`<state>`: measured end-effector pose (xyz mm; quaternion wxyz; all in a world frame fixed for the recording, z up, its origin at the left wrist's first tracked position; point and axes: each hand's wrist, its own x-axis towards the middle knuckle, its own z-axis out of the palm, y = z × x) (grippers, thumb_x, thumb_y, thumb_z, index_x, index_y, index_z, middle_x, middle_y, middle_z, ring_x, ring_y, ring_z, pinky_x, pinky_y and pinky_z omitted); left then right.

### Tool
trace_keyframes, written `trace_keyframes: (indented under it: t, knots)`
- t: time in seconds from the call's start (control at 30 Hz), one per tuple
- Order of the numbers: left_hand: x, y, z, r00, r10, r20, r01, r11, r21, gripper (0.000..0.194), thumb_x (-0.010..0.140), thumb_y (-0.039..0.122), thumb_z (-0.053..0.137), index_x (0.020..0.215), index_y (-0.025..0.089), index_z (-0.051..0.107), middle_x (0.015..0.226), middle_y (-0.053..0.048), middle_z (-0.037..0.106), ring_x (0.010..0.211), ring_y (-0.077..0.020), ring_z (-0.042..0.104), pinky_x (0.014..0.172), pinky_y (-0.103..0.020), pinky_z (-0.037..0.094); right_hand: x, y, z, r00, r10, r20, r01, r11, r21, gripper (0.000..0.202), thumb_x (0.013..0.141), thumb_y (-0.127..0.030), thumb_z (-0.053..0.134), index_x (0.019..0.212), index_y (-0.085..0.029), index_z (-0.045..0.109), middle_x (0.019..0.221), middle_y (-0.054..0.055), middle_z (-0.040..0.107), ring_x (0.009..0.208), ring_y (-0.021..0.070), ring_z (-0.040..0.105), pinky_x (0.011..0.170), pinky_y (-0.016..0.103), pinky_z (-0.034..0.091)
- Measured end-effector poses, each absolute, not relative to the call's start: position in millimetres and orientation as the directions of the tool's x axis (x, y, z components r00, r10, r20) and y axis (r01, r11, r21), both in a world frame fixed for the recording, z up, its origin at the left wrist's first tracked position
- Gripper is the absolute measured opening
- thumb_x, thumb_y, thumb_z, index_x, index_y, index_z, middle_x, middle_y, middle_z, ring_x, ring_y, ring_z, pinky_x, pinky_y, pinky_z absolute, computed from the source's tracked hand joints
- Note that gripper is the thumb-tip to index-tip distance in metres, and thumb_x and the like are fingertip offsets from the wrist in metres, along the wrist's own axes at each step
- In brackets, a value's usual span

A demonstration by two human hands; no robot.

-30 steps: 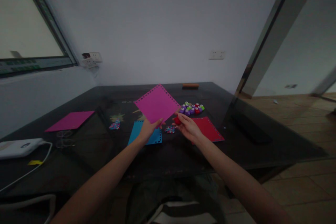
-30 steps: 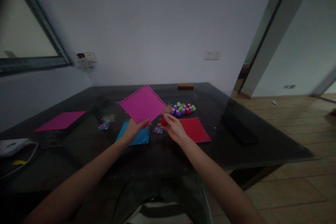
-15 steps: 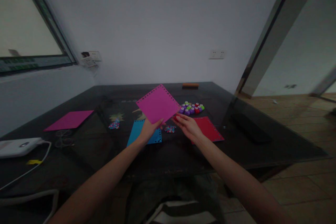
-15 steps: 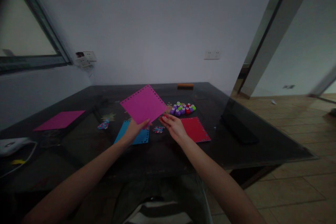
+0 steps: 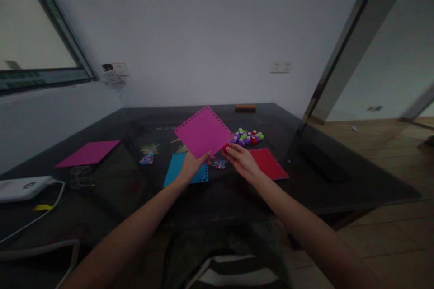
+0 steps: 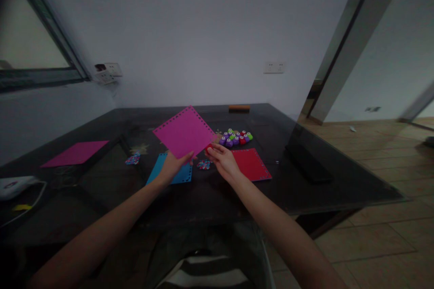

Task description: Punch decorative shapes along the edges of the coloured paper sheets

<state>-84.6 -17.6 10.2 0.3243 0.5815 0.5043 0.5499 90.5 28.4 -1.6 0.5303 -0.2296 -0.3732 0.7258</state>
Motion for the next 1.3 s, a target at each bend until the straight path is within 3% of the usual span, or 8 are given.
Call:
trace_keyframes:
  t: [0.63,0.9,1.1,1.3]
  knots:
    - [-82.9,-19.2,5.4,-0.106,0.927,0.361,0.4,-0.292,0.869,0.021,0.076,0.034,0.061,0.084,0.016,0.065,0.073,-0.006,0.072,0.065,-0.0207,0.066,0.067,-0.031,0.051,87.6,23.9,0.4,-0.316,0.949,0.016,-0.614,-0.192,-0.766,0.031,0.048,-0.016,0.084,0.07,-0.018,0.062,0.072,-0.001,0.069,0.075,0.0142,0.066,0.086,0.032,0.05]
    - [-87.5,-17.2,3.0,-0.079,0.918,0.39,0.508,-0.299,0.808,0.022,0.078,0.035,0.058,0.071,0.016,0.066,0.063,-0.005,0.068,0.062,-0.0194,0.064,0.068,-0.03,0.049,90.2,15.8,9.1,-0.308,0.951,-0.032,-0.485,-0.186,-0.854,0.032,0.052,-0.024,0.083,0.073,-0.019,0.059,0.07,-0.003,0.066,0.058,0.0106,0.062,0.053,0.022,0.043]
    - [-86.7,-18.2,5.2,-0.078,0.917,0.391,0.516,-0.298,0.803,0.021,0.078,0.034,0.059,0.069,0.016,0.065,0.06,-0.004,0.067,0.061,-0.019,0.063,0.068,-0.03,0.048,89.9,16.2,9.9,-0.322,0.946,-0.043,-0.526,-0.216,-0.822,0.034,0.047,-0.022,0.085,0.07,-0.018,0.06,0.069,-0.003,0.066,0.058,0.0104,0.062,0.061,0.024,0.047]
    - [-86.5,-18.2,5.8,-0.078,0.906,0.416,0.536,-0.313,0.784,0.018,0.078,0.032,0.06,0.069,0.017,0.064,0.059,-0.003,0.067,0.061,-0.0189,0.063,0.069,-0.031,0.048,91.6,16.5,10.4,-0.306,0.952,-0.017,-0.521,-0.183,-0.834,0.031,0.048,-0.023,0.084,0.069,-0.017,0.061,0.067,-0.003,0.064,0.055,0.0092,0.06,0.058,0.023,0.046]
